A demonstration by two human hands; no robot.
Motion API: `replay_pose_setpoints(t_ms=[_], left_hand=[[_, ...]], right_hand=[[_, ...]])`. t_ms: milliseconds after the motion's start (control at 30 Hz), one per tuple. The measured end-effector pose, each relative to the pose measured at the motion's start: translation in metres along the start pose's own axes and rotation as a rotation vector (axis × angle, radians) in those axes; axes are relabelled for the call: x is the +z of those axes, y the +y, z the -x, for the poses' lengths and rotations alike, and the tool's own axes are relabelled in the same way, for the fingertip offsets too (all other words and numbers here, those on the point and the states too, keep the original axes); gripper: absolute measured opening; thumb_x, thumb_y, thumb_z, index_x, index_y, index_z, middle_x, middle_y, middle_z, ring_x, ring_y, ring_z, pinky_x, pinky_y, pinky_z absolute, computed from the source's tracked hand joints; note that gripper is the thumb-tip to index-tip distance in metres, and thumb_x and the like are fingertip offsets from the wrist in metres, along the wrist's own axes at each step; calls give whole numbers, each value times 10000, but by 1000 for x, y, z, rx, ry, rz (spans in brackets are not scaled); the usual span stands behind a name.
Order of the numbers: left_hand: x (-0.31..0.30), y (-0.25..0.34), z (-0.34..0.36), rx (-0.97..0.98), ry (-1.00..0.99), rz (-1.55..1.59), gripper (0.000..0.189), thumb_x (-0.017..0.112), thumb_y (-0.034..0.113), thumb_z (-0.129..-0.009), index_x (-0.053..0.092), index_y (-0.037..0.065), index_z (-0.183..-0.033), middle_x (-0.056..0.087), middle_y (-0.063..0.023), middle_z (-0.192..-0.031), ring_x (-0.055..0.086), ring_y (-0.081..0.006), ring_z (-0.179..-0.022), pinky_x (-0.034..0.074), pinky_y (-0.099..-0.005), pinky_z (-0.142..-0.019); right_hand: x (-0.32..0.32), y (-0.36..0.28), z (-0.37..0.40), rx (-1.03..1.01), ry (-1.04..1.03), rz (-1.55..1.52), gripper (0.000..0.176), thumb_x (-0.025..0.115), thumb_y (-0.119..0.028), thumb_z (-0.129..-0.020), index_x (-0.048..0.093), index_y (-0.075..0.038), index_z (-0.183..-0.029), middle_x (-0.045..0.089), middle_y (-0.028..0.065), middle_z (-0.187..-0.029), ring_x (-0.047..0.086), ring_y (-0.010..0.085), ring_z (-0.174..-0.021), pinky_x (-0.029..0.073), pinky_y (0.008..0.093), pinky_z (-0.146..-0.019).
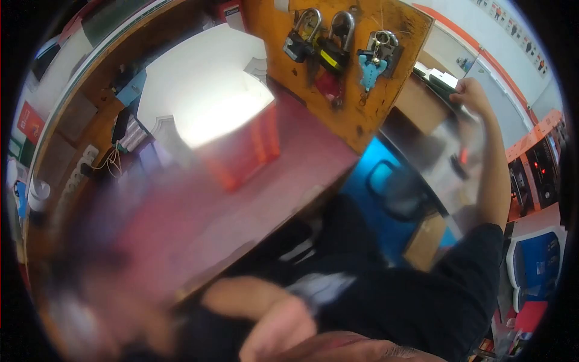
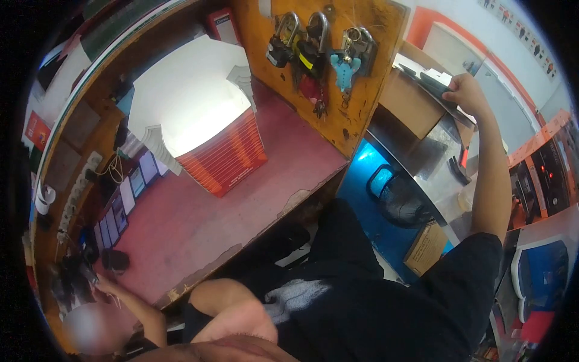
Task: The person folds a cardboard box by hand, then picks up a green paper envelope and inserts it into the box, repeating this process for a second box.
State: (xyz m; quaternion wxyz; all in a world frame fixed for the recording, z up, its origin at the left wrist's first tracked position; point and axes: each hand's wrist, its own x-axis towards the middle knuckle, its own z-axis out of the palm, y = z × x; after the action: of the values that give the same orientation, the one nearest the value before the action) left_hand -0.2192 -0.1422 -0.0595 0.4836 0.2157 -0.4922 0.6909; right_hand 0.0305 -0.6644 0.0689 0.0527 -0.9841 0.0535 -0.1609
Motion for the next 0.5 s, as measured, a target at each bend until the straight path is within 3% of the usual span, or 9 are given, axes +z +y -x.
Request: replay_pose_setpoints(t_ms=[200, 300, 367, 500], left_hand=[[9, -21, -15, 29, 96, 75, 418, 575, -7, -947, 566, 38, -1363, 514, -92, -1401, 491, -214, -1305, 469, -348, -987], [4, -20, -15, 26, 34, 32, 417, 578, -42, -935, 586, 35, -1345, 523, -85, -1376, 484, -195, -1307, 479, -340, -963], [-31, 12, -2, 53, -145, -55, 411, 602, -38, -928, 598, 37, -1333, 525, -83, -1365, 472, -185, -1317, 487, -341, -945], [-15, -10, 2, 63, -51, -9, 454, 619, -58, -914, 588, 42, -1355, 501, -76, -1414, 451, -188, -1346, 499, -334, -921]], right_hand=[[1, 15, 2, 205, -215, -407, 245, 750, -250, -874, 678, -19, -836, 634, -6, -766, 592, 120, -724, 487, 300, -633], [0, 10, 17, 298, -144, -560, 261, 709, -267, -904, 701, -7, -914, 662, 11, -808, 639, 141, -781, 546, 335, -694], [-11, 2, 17, 318, -207, -487, 241, 711, -221, -888, 702, 9, -960, 684, 61, -851, 662, 183, -803, 557, 352, -735], [-14, -14, 8, 148, -178, 21, 240, 733, -116, -819, 695, 32, -1004, 703, 147, -911, 684, 255, -824, 556, 372, -771]])
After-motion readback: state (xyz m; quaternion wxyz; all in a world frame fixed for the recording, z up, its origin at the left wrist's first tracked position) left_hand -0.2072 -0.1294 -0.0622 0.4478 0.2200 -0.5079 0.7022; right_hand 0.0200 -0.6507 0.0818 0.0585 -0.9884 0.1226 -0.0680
